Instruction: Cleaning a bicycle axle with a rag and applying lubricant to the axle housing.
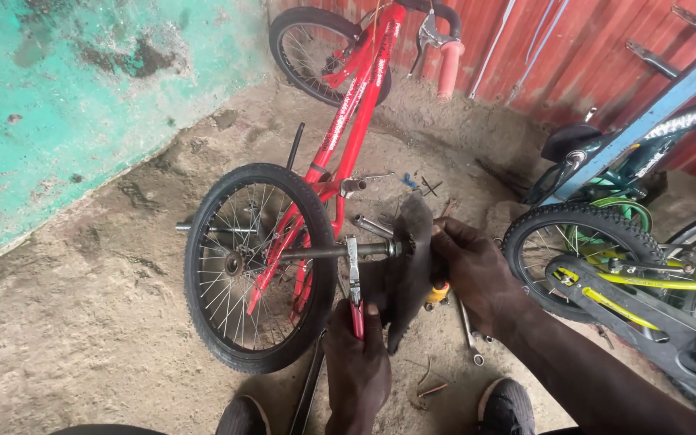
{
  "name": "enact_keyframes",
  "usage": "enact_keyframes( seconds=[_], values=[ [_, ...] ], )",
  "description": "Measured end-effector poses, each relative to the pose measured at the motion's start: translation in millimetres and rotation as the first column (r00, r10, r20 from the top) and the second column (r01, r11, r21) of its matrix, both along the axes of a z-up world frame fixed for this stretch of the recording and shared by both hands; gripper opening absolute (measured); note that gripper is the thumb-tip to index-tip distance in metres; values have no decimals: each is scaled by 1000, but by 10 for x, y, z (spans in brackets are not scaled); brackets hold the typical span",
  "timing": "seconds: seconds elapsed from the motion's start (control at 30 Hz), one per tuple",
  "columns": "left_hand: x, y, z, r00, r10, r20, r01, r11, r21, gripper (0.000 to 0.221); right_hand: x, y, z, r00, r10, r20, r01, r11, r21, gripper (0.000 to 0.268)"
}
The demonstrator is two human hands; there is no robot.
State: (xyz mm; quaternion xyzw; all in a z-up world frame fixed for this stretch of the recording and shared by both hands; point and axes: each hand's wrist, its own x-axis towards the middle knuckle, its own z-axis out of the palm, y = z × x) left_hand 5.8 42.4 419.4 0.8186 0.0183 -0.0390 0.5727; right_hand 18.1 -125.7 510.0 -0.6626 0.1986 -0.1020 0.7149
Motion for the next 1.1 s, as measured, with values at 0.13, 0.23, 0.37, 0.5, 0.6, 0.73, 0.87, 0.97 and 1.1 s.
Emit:
enact_keyframes(
  seconds=[0.13,0.23,0.37,0.5,0.6,0.73,0.87,0.97,1.1],
  values=[
    [12,4,-8,999,-1,51,3,1000,-24,36,12,-7,-44,999,8,41,-8,1000,4,32],
    [25,7,-15,997,7,76,-6,1000,-21,33,-26,23,21,992,99,80,-96,995,-39,25],
    [33,-11,-128,1000,7,19,-7,1000,11,55,-9,-20,-22,966,241,93,-240,970,-27,21],
    [21,26,7,997,-51,49,56,994,-94,29,39,31,-55,936,285,208,-294,956,12,27],
    [30,9,10,999,-48,12,48,998,-32,40,-9,141,190,972,233,38,-202,905,-374,8],
    [12,3,26,997,-64,42,68,993,-101,28,-20,185,398,992,62,109,-16,924,-383,29],
    [19,41,63,998,-47,-48,41,990,-132,33,39,-174,325,979,-204,28,200,910,-364,38],
    [59,84,96,1000,-5,-17,2,992,-126,34,-61,-18,659,926,-125,-356,-58,886,-460,34],
    [53,60,62,999,2,43,4,990,-142,33,-102,-73,360,836,-42,-548,-272,834,-479,23]
  ],
)
